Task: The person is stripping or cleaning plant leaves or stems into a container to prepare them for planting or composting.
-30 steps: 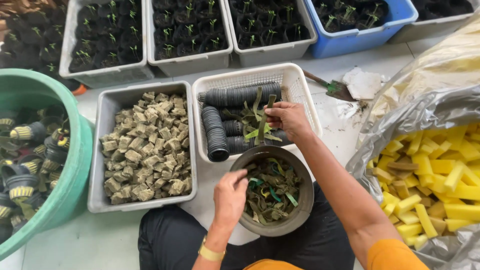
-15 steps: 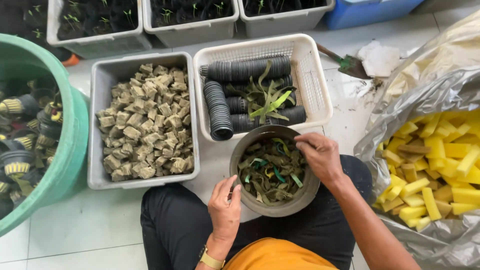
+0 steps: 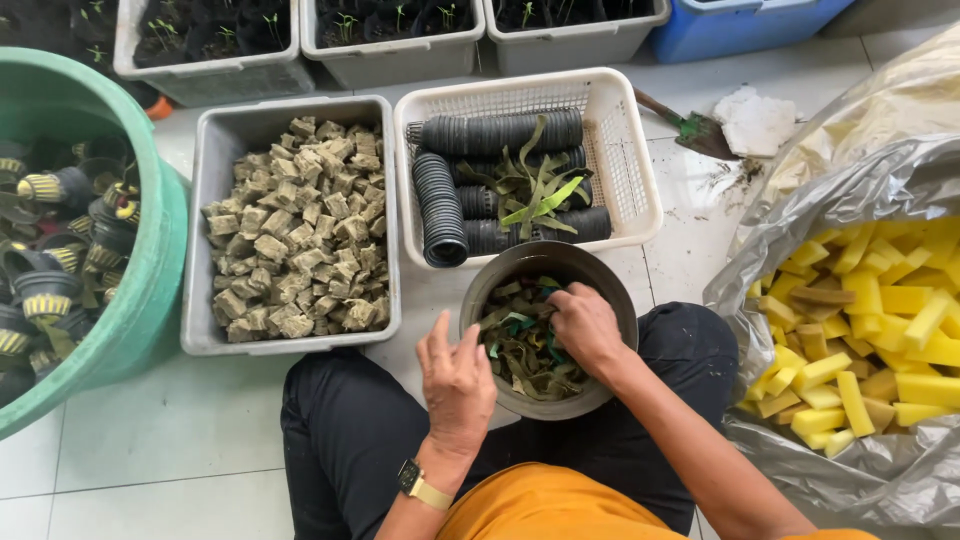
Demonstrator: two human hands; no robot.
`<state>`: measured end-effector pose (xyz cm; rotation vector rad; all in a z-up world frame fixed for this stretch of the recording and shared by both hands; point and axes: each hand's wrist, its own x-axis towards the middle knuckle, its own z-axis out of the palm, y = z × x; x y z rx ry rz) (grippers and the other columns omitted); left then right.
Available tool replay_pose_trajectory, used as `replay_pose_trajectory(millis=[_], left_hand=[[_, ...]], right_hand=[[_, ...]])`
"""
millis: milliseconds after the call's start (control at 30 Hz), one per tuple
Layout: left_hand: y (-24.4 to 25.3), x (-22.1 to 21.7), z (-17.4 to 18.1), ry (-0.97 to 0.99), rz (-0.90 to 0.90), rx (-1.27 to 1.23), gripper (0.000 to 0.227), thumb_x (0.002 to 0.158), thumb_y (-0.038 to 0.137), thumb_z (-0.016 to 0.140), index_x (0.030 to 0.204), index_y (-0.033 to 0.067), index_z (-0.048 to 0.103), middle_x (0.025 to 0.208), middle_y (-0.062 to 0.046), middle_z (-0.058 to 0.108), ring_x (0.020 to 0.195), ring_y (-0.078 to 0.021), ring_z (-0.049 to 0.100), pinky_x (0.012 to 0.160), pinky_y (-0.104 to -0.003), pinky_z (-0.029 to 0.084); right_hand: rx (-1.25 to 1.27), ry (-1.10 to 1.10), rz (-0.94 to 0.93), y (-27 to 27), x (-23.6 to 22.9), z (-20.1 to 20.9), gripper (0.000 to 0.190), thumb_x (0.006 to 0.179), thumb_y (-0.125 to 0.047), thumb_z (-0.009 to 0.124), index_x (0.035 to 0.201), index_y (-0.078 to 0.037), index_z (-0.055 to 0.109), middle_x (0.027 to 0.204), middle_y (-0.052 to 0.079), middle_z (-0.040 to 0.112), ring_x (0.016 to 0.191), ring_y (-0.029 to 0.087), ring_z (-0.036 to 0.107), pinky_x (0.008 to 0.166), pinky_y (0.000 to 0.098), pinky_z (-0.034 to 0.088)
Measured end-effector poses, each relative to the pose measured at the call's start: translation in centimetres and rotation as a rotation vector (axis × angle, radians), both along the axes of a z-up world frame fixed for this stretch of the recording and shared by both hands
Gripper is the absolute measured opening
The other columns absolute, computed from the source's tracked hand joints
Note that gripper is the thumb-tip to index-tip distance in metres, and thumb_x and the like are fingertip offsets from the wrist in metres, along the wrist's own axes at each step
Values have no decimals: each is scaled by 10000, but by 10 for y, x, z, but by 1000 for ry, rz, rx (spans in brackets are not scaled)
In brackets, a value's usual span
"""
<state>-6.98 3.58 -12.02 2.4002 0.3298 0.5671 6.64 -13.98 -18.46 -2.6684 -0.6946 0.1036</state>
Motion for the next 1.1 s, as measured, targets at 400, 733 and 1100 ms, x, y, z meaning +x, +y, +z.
replay_pose_trajectory(millis=[400,733,1100], left_hand=[[-19,39,-26,392,-235,-137,528,827,11,637,1331,-103,526,1216,-261,582,1093,-428,592,958,-474,493],[-21,35,-16,216,-174,-208,331,887,59,650,1202,-42,674,1226,-218,641,1090,-397,640,973,-446,513],[-12,56,-70,374,-303,69,155,798,70,742,940,9,744,1020,-197,688,942,-368,661,822,-452,559]], right_hand=[[617,882,-420,-42,18,59,301,909,-170,730,1153,6,733,961,172,735,775,199,675,669,340,564],[287,246,-82,-52,-8,40,280,867,-92,719,1134,-21,765,1088,173,766,989,297,734,892,373,570],[177,125,-85,-38,0,45,153,827,-158,737,896,-23,760,858,139,732,783,311,700,726,412,556]])
